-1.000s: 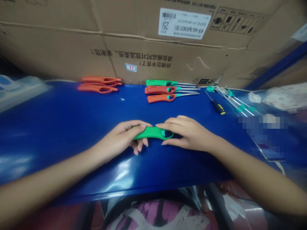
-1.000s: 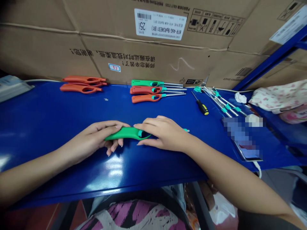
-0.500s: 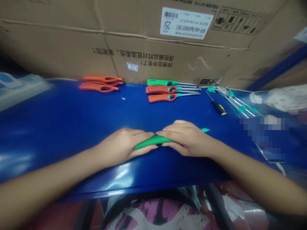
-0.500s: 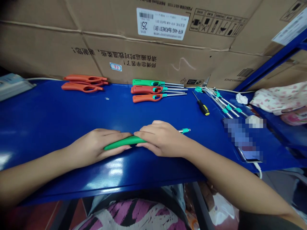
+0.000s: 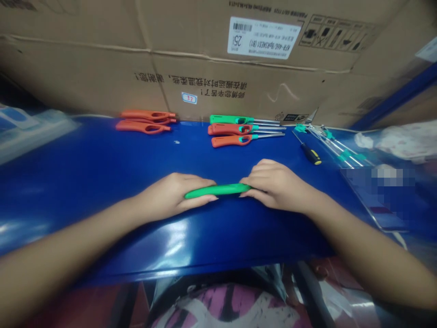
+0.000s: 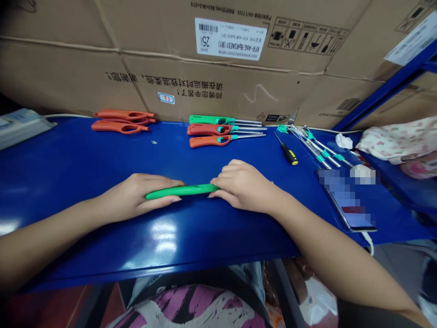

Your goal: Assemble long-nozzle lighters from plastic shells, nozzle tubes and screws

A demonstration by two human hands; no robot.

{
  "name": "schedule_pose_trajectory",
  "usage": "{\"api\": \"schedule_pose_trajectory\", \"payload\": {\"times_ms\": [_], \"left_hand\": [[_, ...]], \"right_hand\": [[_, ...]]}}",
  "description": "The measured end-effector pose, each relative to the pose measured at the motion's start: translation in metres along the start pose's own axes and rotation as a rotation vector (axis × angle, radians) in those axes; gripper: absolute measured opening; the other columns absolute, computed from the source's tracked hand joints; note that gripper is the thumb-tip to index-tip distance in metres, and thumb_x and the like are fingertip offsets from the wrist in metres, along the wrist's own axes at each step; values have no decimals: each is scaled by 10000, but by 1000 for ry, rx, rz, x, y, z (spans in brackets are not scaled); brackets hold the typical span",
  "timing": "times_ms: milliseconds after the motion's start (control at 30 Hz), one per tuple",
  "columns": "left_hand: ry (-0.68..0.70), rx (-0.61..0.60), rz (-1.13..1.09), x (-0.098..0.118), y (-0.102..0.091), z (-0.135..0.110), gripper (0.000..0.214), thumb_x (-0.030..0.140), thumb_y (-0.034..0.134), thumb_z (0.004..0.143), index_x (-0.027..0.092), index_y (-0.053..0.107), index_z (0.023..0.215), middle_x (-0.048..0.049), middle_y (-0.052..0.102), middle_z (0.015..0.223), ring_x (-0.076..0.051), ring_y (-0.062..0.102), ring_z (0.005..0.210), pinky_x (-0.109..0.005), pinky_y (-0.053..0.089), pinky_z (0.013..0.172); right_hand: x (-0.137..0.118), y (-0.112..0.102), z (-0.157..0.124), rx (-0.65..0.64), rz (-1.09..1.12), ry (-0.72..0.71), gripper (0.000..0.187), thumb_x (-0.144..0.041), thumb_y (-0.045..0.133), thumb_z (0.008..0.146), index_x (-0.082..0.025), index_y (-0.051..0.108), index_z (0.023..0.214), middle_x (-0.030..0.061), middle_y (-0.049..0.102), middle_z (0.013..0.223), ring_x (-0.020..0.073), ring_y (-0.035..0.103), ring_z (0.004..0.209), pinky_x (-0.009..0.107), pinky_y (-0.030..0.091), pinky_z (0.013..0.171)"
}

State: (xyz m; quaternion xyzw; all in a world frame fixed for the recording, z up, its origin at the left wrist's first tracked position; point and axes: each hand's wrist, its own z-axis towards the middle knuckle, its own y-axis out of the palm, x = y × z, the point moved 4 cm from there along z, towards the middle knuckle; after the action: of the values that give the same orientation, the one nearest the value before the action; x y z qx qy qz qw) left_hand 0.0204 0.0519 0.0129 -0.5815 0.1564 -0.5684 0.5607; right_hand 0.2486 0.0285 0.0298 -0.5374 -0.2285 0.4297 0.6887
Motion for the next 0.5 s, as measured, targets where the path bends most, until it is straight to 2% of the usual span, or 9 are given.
{"api": "schedule_pose_trajectory", "payload": {"times_ms": [300,400,500], "left_hand": [[-46,-2,112,5,4,-3,314,351,525,1017,195,653,1258,-65,714,1017,-169,691,870,-252,526,776],[-75,5,96,5,3,-2,302,324,511,1022,199,653,1257,-64,704,1030,-171,680,902,-258,522,800],[-95,39,99,1,-1,-1,290,319,513,1018,191,674,1223,-64,706,1031,-177,675,917,-266,518,810]], "right_hand": [[-9,9,4,-27,-86,1,314,-370,513,1022,-132,718,1027,62,743,828,180,618,749,337,411,752],[-3,9,5,-73,-95,50,323,-402,516,1017,-149,715,1052,73,739,884,191,627,823,339,402,775],[14,0,-1,-110,-130,120,346,-474,592,962,-172,709,1083,95,732,996,229,630,944,364,405,834]]}}
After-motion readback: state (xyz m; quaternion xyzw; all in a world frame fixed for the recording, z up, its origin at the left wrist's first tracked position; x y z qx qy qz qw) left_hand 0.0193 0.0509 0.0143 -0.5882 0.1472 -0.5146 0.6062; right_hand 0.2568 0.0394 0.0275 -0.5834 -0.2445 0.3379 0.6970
